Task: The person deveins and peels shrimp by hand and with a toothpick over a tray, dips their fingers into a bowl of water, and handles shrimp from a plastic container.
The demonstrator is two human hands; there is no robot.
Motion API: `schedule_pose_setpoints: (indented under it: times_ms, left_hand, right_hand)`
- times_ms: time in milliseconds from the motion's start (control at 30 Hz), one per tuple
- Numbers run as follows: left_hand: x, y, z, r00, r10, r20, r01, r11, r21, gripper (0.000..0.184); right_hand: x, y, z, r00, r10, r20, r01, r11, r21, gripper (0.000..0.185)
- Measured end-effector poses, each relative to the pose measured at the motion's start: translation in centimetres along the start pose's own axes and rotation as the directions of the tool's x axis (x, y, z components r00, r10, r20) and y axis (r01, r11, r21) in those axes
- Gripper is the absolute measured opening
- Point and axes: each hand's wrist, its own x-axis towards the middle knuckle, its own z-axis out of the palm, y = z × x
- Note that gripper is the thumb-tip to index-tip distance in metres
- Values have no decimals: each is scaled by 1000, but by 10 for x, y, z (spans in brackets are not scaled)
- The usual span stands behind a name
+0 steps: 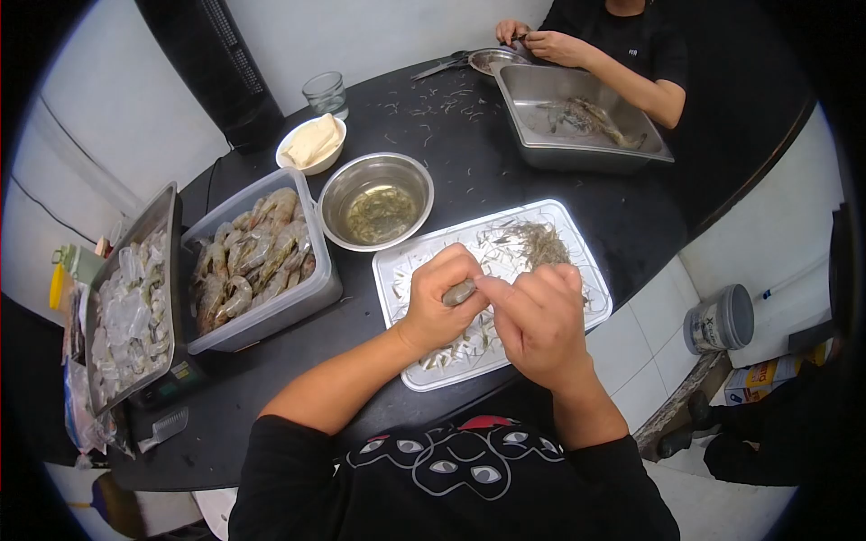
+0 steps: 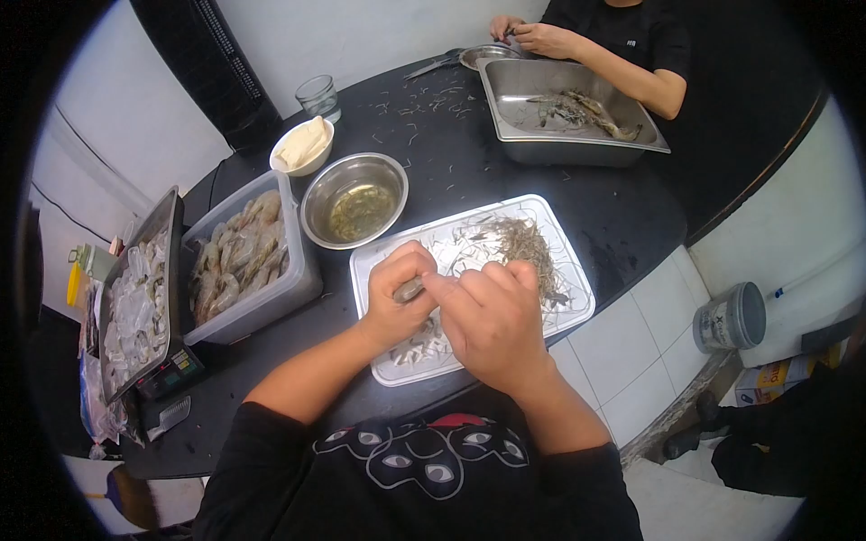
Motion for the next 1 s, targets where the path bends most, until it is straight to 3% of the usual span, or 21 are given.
schedule_pose_setpoints:
  times_ms: [200,300,500,1000]
  left_hand:
    - [0,0,0,1000,5,-8,-5,1000,3,15]
    - [0,1,0,1000,-2,-11,2,1000,-1,15]
    - [-1,0,0,1000,-1,-21,2,1000,26,15]
    - [1,6,2,997,-61,-55,65,996,69,13]
  right_hand:
    - [2,-1,4,998,23,-50,-19,997,77,29]
    - [0,-1,2,1000,20,23,-21,999,37,27]
    - [-1,-1,5,1000,25,-1,-25,998,57,27]
    - [-8,1,34,981,18,-191,-11,999,39,30]
